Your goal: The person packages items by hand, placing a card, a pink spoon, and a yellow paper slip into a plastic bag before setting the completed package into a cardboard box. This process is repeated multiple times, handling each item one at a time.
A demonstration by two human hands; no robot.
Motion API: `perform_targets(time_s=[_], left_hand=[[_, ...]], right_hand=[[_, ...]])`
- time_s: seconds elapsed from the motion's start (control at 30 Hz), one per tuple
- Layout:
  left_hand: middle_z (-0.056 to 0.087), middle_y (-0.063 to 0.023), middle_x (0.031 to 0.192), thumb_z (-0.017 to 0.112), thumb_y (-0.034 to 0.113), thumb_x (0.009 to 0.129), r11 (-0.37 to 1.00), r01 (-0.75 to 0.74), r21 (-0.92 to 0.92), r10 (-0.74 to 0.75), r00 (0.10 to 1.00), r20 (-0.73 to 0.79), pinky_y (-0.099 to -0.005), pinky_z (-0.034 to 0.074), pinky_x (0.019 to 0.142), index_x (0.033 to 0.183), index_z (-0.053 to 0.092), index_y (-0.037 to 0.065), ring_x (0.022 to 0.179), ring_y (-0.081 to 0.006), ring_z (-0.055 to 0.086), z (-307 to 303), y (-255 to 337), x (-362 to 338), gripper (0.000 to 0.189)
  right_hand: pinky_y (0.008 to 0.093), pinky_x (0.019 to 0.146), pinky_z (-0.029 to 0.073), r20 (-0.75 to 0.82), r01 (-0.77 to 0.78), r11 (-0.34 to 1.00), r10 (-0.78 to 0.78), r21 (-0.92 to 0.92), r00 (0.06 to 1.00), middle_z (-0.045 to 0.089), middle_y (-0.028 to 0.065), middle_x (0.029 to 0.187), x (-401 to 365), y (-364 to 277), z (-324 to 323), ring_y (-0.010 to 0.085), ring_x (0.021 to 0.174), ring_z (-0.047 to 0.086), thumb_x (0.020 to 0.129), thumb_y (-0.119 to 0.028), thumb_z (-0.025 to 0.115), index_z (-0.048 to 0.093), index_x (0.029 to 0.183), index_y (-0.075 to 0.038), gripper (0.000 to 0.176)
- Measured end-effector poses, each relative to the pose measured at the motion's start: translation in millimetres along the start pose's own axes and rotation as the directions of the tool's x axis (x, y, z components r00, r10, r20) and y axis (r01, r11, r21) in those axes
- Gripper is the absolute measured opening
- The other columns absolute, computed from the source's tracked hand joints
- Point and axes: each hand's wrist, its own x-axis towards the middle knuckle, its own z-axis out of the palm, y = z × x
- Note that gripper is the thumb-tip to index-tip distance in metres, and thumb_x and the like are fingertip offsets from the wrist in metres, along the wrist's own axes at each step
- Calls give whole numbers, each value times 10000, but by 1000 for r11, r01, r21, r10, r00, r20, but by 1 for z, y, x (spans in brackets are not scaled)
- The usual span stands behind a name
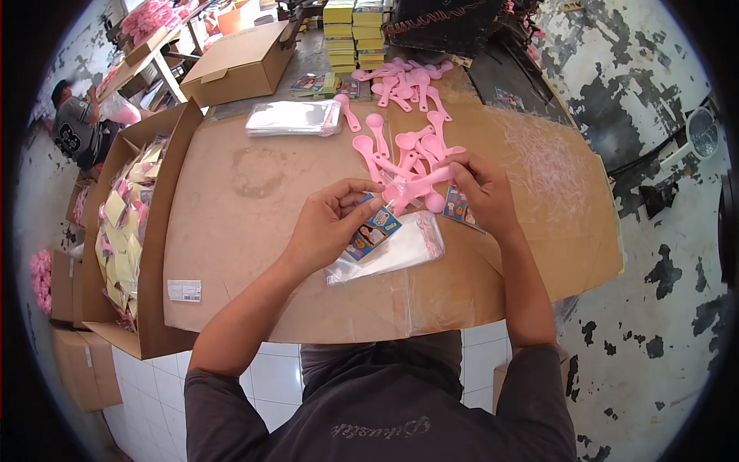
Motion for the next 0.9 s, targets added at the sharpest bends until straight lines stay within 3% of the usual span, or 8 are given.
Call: perform_targets(time_s=[0.1,0.2,0.3,0.4,0.6,0.7,0.8,0.9], left_hand=[[759,-104,1066,655,98,1027,1000,7,24,-7,1000,3,-225,568,812,1288,613,-59,937,-81,696,0,-1,1,308],[759,-104,1070,663,104,1023,999,21,26,-21,1000,-1,-231,571,810,1297,625,-54,934,-83,697,0,-3,1,318],[758,-105,1089,671,113,1019,999,24,28,-25,999,20,-226,573,801,1286,652,-49,933,-76,694,-1,-4,1,312],[760,-95,1078,675,125,1019,989,72,129,-76,997,28,-219,569,767,1271,674,-45,895,-62,685,1,-2,-1,304],[754,-58,1039,655,129,1032,985,121,120,-133,986,101,-228,554,780,1269,678,-47,898,-66,669,3,-2,-4,296],[749,-48,1040,652,145,1038,991,131,11,-131,978,161,-225,550,779,1270,681,-41,907,-61,664,4,2,-5,299],[747,-53,1058,644,164,1045,986,156,-61,-143,972,184,-227,549,791,1277,679,-36,925,-60,665,1,4,-6,308],[746,-63,1090,636,175,1051,985,132,-109,-105,967,231,-231,549,809,1294,669,-25,948,-64,670,-2,5,-4,316]], right_hand=[[272,713,475,-69,-47,979,62,197,996,680,39,917,-3,-1,0,99,797,601,1008,-75,604,713,1080,-2,150],[271,697,473,-82,11,984,3,176,997,688,38,928,-3,-8,0,98,790,602,1014,-77,602,718,1068,-13,143],[266,695,483,11,94,993,-94,-75,996,693,32,942,-6,-1,-1,94,803,603,1024,-84,603,717,1079,-7,148],[268,697,497,45,143,981,-138,-131,989,695,45,939,-6,-7,2,102,802,616,1014,-96,635,723,1111,-11,156],[284,768,523,23,-69,970,66,232,998,685,66,935,-18,-24,32,156,832,641,980,-114,685,717,1219,-16,261],[319,870,529,274,269,960,-281,79,920,671,80,1097,-13,-19,27,192,989,631,998,-115,644,679,1293,-5,317],[354,954,505,326,221,965,-256,142,910,613,105,1261,-17,-27,31,214,1136,584,1001,-118,617,675,1308,-8,331],[363,963,493,177,-32,853,-72,521,982,573,126,1329,-10,-42,33,215,1186,559,1004,-138,608,688,1295,-20,324]])
